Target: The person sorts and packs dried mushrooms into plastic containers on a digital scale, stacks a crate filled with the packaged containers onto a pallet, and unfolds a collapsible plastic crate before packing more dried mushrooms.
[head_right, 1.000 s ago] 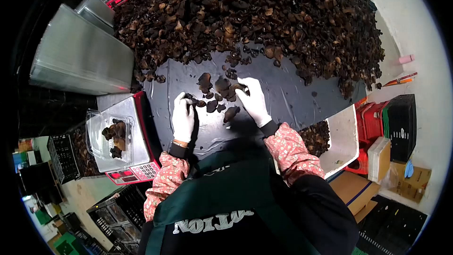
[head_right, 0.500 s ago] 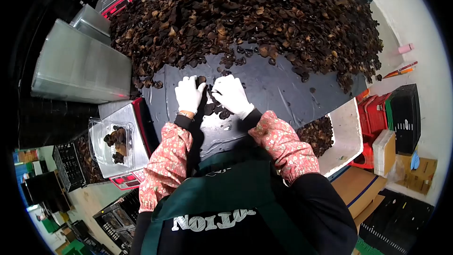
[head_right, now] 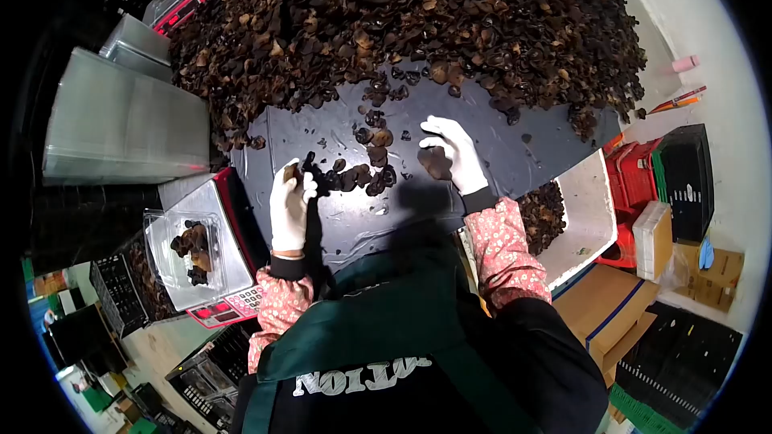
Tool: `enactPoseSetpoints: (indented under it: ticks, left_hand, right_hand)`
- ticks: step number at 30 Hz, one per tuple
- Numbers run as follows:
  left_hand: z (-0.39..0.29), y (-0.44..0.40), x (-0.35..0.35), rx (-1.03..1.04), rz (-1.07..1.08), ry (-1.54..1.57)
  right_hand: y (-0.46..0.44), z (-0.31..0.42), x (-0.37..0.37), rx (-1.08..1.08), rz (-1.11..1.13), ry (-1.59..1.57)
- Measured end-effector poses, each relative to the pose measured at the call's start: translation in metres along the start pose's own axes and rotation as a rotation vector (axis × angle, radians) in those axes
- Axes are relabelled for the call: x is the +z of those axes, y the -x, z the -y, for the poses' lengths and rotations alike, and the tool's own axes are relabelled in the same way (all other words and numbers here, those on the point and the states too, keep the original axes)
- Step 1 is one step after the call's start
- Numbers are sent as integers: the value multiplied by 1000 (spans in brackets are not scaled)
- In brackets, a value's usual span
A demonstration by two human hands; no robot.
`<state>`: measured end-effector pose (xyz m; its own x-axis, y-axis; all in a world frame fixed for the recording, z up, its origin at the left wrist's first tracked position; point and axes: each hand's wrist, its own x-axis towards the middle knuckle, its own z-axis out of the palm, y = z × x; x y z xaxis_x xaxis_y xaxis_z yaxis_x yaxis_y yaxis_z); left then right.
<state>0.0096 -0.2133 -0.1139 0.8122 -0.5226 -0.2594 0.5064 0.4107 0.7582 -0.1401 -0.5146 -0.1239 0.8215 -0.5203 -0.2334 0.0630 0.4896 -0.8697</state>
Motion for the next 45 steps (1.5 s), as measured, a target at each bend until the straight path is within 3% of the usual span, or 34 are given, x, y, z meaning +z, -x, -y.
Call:
enactPoseSetpoints:
  ticks: [4, 5, 7, 9, 11, 12, 13, 15, 16, 17, 19, 20, 21, 23, 24, 26, 31, 32, 33, 35, 36, 37, 38, 39, 42, 45]
  left_hand:
    - [6, 24, -7, -11, 24, 187]
    - [8, 26, -7, -11, 24, 187]
    - [7, 34, 4, -30, -15, 370]
    - [6, 36, 3, -27, -56, 368]
    - [20, 24, -21, -88, 45, 317]
    - [27, 13, -24, -73, 18, -63]
    - [24, 13, -8, -92, -144, -380]
    - [40, -1, 4, 262, -190, -982]
    - [45, -4, 12, 363, -184, -1027]
    - [46, -4, 15, 568, -91, -1403]
    - [48, 1, 18, 404, -37, -1442]
    - [52, 4, 18, 458, -25, -1604]
    - [48, 6, 24, 424, -40, -1586]
    - [40, 13, 27, 347, -39, -1655]
    - [43, 13, 23, 347, -39, -1655]
    - [50, 14, 15, 624, 13, -1651]
    - [54, 22, 12, 610, 27, -1566]
    - [55, 24, 14, 605, 19, -1544]
    - [56, 25, 17, 596, 13, -1517]
    - [58, 20, 28, 600, 72, -1589]
    - [58, 19, 30, 573, 101, -1576]
    - [57, 19, 32, 547, 131, -1563]
    - [57, 15, 38, 387, 204, -1685]
    - [59, 14, 37, 466, 200, -1679]
    - [69, 14, 33, 550, 116, -1743]
    - [67, 22, 29, 576, 112, -1654]
  right_hand:
    - [-11, -7, 48, 57, -25, 593]
    - [-12, -7, 52, 88, -50, 617]
    - [-20, -37, 78, -466, 52, 1224]
    - [-23, -40, 95, -266, 44, 1271]
    - [-32, -39, 104, -274, 33, 1329]
    - [-36, -38, 107, -247, 58, 1404]
    - [-37, -37, 109, -220, 80, 1480]
    - [-37, -32, 103, -302, 35, 1463]
    - [-41, -22, 91, -231, 49, 1278]
    - [-45, -15, 83, -164, 63, 1096]
    - [-42, -15, 72, -145, 36, 1036]
    - [-35, -8, 54, -19, 95, 787]
    - [-27, -3, 36, 104, 148, 532]
    - [1, 13, 19, 129, 129, 195]
    - [2, 14, 14, 172, 123, 203]
    - [14, 13, 1, 154, 76, -1]
    - [30, 11, -2, 149, 102, -308]
    - [29, 8, 4, 113, 98, 62]
    - [30, 11, 7, 153, 76, -12]
    - [26, -11, 26, -244, 192, 789]
    - [31, -1, 37, -41, 120, 683]
    - [29, -9, 52, -499, 264, 1036]
    - [37, -18, 67, -719, 346, 1416]
    - [36, -19, 67, -691, 346, 1403]
    - [40, -33, 75, -914, 289, 1569]
    - [36, -45, 59, -833, 359, 1602]
